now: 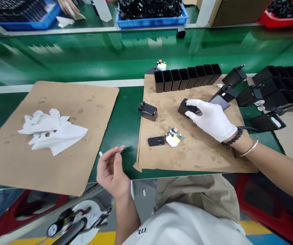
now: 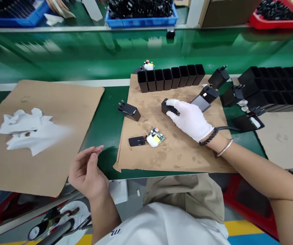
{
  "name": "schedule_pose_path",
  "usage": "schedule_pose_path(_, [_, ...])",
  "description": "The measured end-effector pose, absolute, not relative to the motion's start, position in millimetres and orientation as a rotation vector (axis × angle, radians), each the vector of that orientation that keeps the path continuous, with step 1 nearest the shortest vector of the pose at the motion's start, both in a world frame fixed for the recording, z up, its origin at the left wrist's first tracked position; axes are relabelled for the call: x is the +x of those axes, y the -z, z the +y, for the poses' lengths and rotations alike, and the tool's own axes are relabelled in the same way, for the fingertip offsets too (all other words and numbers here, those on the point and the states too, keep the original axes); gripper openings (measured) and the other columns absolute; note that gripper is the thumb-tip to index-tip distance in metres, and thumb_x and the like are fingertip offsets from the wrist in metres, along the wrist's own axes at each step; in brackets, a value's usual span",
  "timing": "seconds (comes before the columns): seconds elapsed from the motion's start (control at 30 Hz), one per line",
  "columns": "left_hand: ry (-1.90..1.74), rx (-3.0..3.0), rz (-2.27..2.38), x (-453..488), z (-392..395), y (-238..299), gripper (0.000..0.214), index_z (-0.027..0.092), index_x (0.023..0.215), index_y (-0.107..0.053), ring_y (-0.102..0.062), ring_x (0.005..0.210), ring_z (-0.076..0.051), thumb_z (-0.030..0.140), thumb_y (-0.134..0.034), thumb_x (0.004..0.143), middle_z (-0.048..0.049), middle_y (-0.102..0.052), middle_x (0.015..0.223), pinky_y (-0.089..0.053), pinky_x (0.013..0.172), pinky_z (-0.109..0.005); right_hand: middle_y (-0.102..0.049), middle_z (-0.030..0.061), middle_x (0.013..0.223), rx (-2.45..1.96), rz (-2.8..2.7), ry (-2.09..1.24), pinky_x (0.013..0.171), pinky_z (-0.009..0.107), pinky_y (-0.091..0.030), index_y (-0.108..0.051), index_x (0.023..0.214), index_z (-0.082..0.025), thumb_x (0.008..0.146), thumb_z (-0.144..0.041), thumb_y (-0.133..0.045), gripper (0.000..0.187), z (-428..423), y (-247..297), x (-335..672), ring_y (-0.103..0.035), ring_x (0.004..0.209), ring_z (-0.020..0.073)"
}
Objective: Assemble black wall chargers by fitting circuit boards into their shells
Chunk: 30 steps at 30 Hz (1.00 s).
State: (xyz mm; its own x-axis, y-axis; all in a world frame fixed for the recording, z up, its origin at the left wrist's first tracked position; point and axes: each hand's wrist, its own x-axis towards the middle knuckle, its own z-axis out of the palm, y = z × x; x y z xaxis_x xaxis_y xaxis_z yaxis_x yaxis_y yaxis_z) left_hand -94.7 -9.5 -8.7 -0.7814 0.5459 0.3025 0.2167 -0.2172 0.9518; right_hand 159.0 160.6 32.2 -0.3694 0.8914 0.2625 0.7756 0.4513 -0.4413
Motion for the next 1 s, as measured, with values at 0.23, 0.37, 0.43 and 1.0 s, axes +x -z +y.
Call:
schedule_pose_path(0.23, [-2.073, 0.938, 1.785, -96, -11, 11, 0.008, 0.019, 0.096, -0.075, -0.076, 0.084, -0.013, 0.019, -0.073, 0.088, -0.0008, -0.076, 0.091, -0.060, 0.086, -0.029, -0.080, 0.0035, 0.118, -1.362, -2.219, -0.360, 0.097, 0.044, -0.062, -0.074, 0.123, -0.025, 0.089, -0.024, -0.070, 0.034, 157, -57, 161, -0.078, 0.097, 0.0269])
schedule_pose_path(0.37, [-2.065, 0.946, 1.785, -97, -12, 13, 0.009, 0.019, 0.097, -0.075, -0.076, 0.086, -0.014, 0.020, -0.073, 0.088, -0.0006, -0.076, 0.091, -0.059, 0.088, -0.029, -0.078, 0.0047, 0.122, -1.319, -2.148, -0.307, 0.099, 0.043, -0.062, -0.072, 0.128, -0.025, 0.093, -0.027, -0.066, 0.036, 151, -51, 160, -0.077, 0.104, 0.0275])
schedule_pose_path(0.43, [-2.001, 0.940, 1.821, -98, -11, 10, 0.010, 0.019, 0.098, -0.074, -0.075, 0.087, -0.014, 0.021, -0.073, 0.089, -0.0010, -0.076, 0.091, -0.059, 0.088, -0.028, -0.078, 0.0058, 0.122, -1.336, -2.197, -0.364, 0.100, 0.043, -0.062, -0.073, 0.126, -0.023, 0.091, -0.024, -0.067, 0.036, 150, -42, 159, -0.077, 0.106, 0.0277])
schedule_pose_path(1.0, [-1.081, 1.728, 1.891, -185, 333, -16, 0.072, 0.016, 0.135, -0.056, -0.047, 0.145, -0.033, 0.016, -0.081, 0.067, -0.0149, -0.051, 0.152, -0.034, 0.126, -0.042, -0.079, 0.0073, 0.118, -1.268, -2.289, -0.305, 0.092, 0.043, -0.065, -0.074, 0.126, -0.022, 0.094, -0.025, -0.063, 0.034, 144, -37, 166, -0.079, 0.100, 0.0287])
